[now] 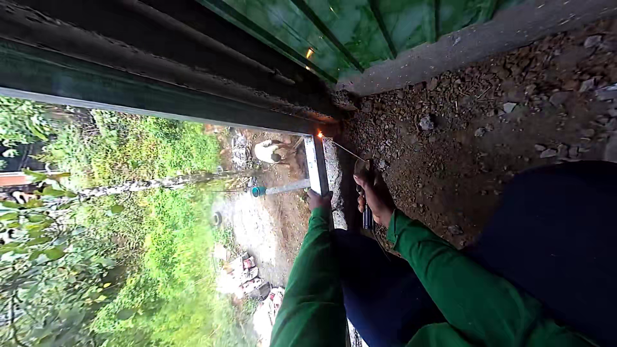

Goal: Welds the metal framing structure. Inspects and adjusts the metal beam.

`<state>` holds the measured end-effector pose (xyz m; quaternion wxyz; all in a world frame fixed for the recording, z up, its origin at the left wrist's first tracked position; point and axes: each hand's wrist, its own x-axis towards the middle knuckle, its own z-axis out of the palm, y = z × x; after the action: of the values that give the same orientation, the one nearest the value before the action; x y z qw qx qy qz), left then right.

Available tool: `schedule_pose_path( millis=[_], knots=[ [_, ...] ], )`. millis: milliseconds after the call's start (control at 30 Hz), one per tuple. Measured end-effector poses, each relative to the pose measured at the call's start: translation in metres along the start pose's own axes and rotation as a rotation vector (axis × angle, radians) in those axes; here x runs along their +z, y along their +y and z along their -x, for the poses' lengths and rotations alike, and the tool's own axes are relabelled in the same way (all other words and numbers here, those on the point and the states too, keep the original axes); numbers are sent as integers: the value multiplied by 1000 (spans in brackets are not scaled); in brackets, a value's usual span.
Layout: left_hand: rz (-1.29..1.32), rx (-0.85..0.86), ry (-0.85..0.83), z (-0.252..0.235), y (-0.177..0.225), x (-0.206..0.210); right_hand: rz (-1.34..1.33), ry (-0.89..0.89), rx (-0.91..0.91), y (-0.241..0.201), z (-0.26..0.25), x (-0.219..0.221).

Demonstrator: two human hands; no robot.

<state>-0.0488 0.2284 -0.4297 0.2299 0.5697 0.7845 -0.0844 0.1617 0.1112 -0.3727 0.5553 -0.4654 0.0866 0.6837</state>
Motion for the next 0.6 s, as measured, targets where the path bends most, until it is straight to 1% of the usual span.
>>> schedule_pose_path(
  millis=[233,400,433,467,500,533,567,600],
  knots=[
    [-39,-39,16,3,6,0,-13,-11,0,0,0,0],
    [-44,4,34,-3,-1,2,-8,-5,14,0,-1,1],
    [-69,5,40,7,7,-3,8,1,10,1,-1,1],
    [-122,2,32,29,26,-16,35,8,0,1,-1,0],
    [-185,4,23,63,55,-37,60,14,-11,1,0,0],
    [-200,-33,-20,97,88,-61,60,32,-27,1,2,1],
    [-177,-110,-80,123,117,-82,58,47,-38,1,2,2],
    [-181,-178,-120,137,134,-92,58,31,-42,1,1,1]
  ],
)
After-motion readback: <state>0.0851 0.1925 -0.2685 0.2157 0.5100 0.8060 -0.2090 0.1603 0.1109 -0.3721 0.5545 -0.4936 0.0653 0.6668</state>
